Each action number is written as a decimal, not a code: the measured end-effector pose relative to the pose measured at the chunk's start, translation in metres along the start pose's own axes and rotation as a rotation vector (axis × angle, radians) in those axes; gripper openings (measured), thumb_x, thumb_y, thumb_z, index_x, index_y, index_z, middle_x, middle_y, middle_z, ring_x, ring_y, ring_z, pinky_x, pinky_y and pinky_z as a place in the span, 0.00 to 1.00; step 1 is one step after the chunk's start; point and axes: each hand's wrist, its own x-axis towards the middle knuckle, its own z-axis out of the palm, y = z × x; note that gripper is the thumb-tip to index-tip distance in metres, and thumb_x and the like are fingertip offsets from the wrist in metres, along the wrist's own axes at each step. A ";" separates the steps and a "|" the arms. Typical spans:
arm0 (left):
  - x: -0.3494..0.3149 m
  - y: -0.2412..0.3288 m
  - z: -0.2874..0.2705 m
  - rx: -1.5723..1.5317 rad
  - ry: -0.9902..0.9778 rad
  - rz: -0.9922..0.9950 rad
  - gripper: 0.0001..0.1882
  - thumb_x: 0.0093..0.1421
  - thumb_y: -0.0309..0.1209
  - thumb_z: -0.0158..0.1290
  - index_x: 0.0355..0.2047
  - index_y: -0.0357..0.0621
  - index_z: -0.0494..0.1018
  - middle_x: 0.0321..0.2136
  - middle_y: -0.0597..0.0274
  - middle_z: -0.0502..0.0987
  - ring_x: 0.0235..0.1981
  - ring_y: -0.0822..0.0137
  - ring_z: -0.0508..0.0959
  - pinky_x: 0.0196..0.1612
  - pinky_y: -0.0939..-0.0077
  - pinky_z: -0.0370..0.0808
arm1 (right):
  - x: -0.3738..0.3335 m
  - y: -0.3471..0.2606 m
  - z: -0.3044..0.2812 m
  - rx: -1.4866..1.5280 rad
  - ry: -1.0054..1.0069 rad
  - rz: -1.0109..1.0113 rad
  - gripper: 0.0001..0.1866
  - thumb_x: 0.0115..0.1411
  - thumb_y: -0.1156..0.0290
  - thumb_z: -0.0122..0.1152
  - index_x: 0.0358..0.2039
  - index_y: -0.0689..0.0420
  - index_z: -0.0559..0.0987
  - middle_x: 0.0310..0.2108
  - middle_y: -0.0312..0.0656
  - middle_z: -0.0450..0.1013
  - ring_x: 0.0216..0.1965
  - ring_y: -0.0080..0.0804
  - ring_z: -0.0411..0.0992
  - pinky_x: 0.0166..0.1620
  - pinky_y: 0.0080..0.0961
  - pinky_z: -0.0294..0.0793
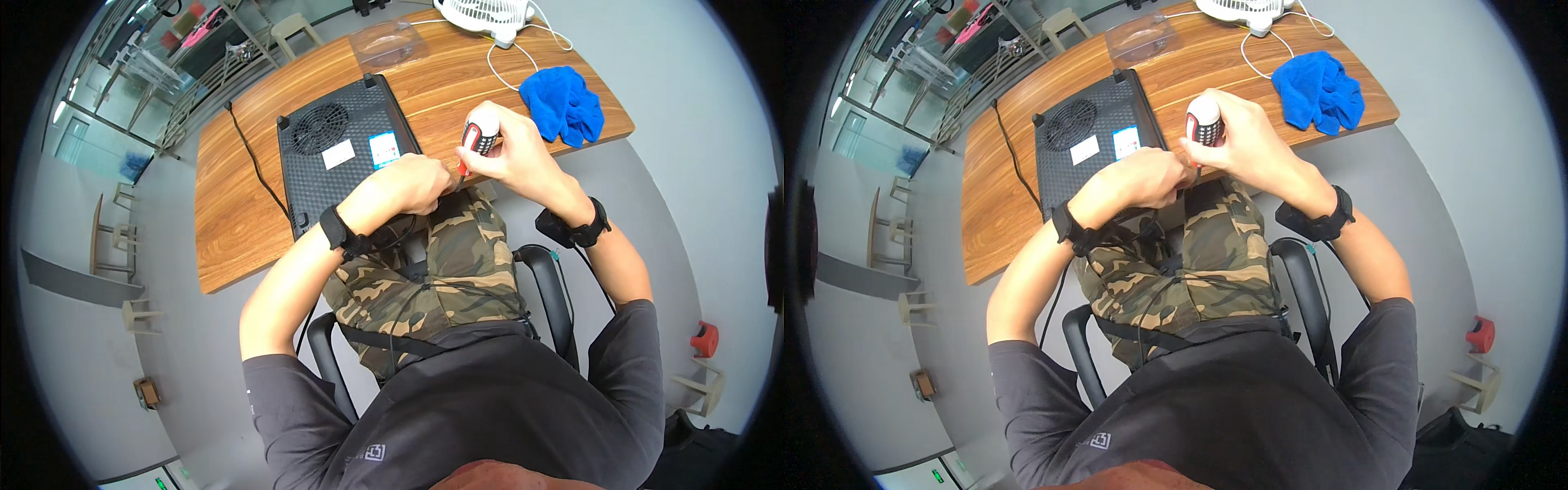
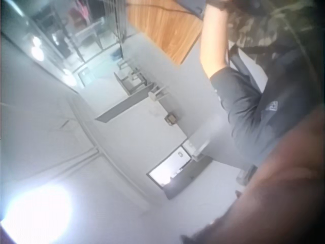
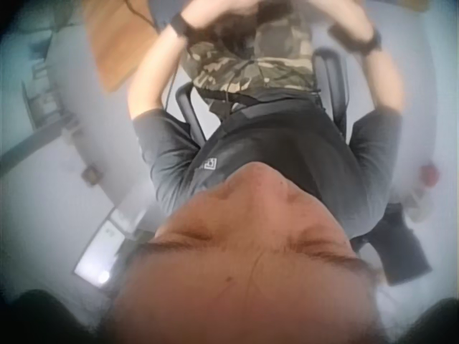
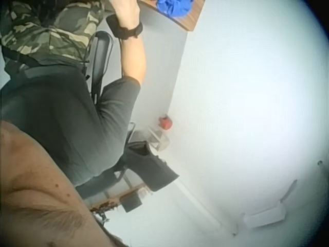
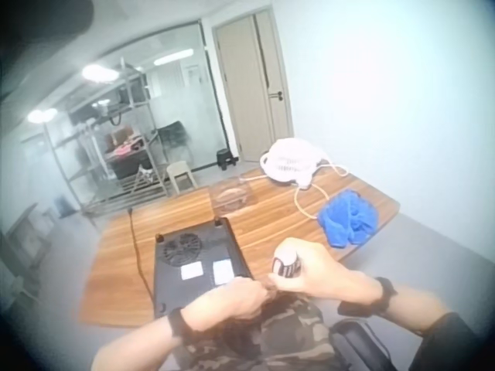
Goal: The person assembles a small white fan by attaching its base and securing it with a screwdriver. Then, the person flips over a black induction cooktop and uses the screwdriver to remove screws from its underside.
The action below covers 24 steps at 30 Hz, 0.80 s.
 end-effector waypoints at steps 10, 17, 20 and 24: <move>-0.002 -0.021 -0.002 -0.251 -0.006 0.140 0.07 0.54 0.24 0.64 0.31 0.40 0.77 0.29 0.52 0.81 0.36 0.46 0.82 0.40 0.55 0.77 | 0.002 0.002 0.004 0.003 -0.007 0.003 0.16 0.58 0.63 0.73 0.37 0.59 0.77 0.30 0.42 0.74 0.30 0.33 0.73 0.35 0.30 0.74; -0.001 -0.016 -0.001 -0.195 -0.016 0.097 0.06 0.56 0.25 0.63 0.35 0.41 0.80 0.29 0.51 0.82 0.36 0.47 0.83 0.40 0.54 0.78 | 0.001 0.004 0.004 0.006 -0.006 0.017 0.17 0.57 0.62 0.74 0.37 0.60 0.77 0.30 0.41 0.74 0.30 0.32 0.73 0.35 0.28 0.74; 0.001 -0.016 0.002 -0.184 -0.004 0.097 0.07 0.57 0.25 0.62 0.36 0.41 0.81 0.30 0.51 0.83 0.35 0.47 0.83 0.39 0.55 0.78 | 0.000 0.003 0.002 -0.002 -0.011 0.018 0.16 0.58 0.65 0.74 0.37 0.60 0.77 0.30 0.40 0.74 0.30 0.28 0.74 0.34 0.25 0.75; 0.005 -0.016 0.004 -0.125 -0.049 0.048 0.07 0.58 0.26 0.61 0.37 0.42 0.81 0.30 0.49 0.83 0.35 0.47 0.84 0.39 0.55 0.79 | 0.000 0.007 0.000 -0.051 -0.004 -0.035 0.14 0.59 0.70 0.74 0.38 0.60 0.77 0.30 0.36 0.76 0.31 0.20 0.75 0.33 0.21 0.78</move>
